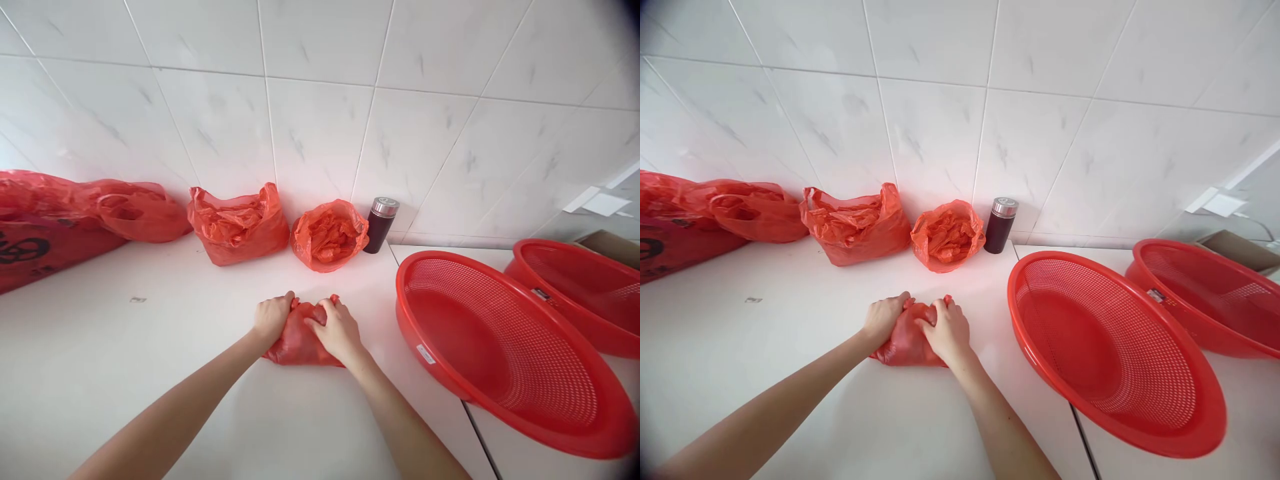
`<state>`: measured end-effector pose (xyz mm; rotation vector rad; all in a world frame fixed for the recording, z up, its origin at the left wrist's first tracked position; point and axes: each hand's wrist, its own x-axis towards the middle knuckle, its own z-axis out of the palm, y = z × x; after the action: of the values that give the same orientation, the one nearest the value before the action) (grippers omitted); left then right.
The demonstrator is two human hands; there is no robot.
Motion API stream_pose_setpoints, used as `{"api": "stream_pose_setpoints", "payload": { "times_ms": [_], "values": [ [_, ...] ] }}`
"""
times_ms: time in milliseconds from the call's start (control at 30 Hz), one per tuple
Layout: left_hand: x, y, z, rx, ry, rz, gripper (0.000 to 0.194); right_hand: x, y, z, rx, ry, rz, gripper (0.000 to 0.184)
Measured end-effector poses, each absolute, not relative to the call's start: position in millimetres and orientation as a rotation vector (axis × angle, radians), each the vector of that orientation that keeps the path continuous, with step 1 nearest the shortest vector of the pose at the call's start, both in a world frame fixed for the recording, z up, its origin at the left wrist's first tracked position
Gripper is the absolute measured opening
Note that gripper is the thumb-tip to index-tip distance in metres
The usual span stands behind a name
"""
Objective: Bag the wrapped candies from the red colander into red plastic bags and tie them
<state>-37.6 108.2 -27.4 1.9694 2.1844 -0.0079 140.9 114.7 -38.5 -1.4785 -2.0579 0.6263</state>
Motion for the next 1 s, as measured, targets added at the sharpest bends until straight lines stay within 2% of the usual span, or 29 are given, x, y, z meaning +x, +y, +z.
{"api": "stream_pose_setpoints", "payload": {
  "times_ms": [167, 367, 533, 600, 800, 900, 1000],
  "values": [
    [-44.0, 111.5, -34.5, 1.932, 2.246, 0.026, 0.03, 130.7, 108.9, -51.9, -1.482, -2.178, 0.483, 0.007],
    [-44.9, 115.6, -39.4, 1.869, 2.291, 0.137, 0.031, 133.5, 106.3, -52.7, -1.434, -2.206, 0.446, 0.002],
    [-65.1, 118.4, -34.5, 1.707, 2.351, 0.264, 0.035, 148.1, 94.4, -48.4, -1.371, -2.106, 0.535, 0.032],
    [-80.0, 120.6, -31.7, 1.62, 2.353, 0.314, 0.036, 151.5, 87.0, -45.8, -1.339, -2.064, 0.563, 0.038],
    [-122.7, 120.2, -14.8, 1.41, 2.133, 0.486, 0.039, 152.8, 72.3, -37.9, -1.246, -2.01, 0.61, 0.038],
    [-134.4, 109.7, 11.2, 1.409, 1.876, 0.583, 0.049, 161.8, 78.9, -29.4, -1.256, -1.944, 0.655, 0.037],
    [-133.3, 101.0, 43.9, 1.447, 1.667, 0.634, 0.049, 171.4, 90.6, -16.7, -1.248, -1.856, 0.792, 0.034]
  ]
}}
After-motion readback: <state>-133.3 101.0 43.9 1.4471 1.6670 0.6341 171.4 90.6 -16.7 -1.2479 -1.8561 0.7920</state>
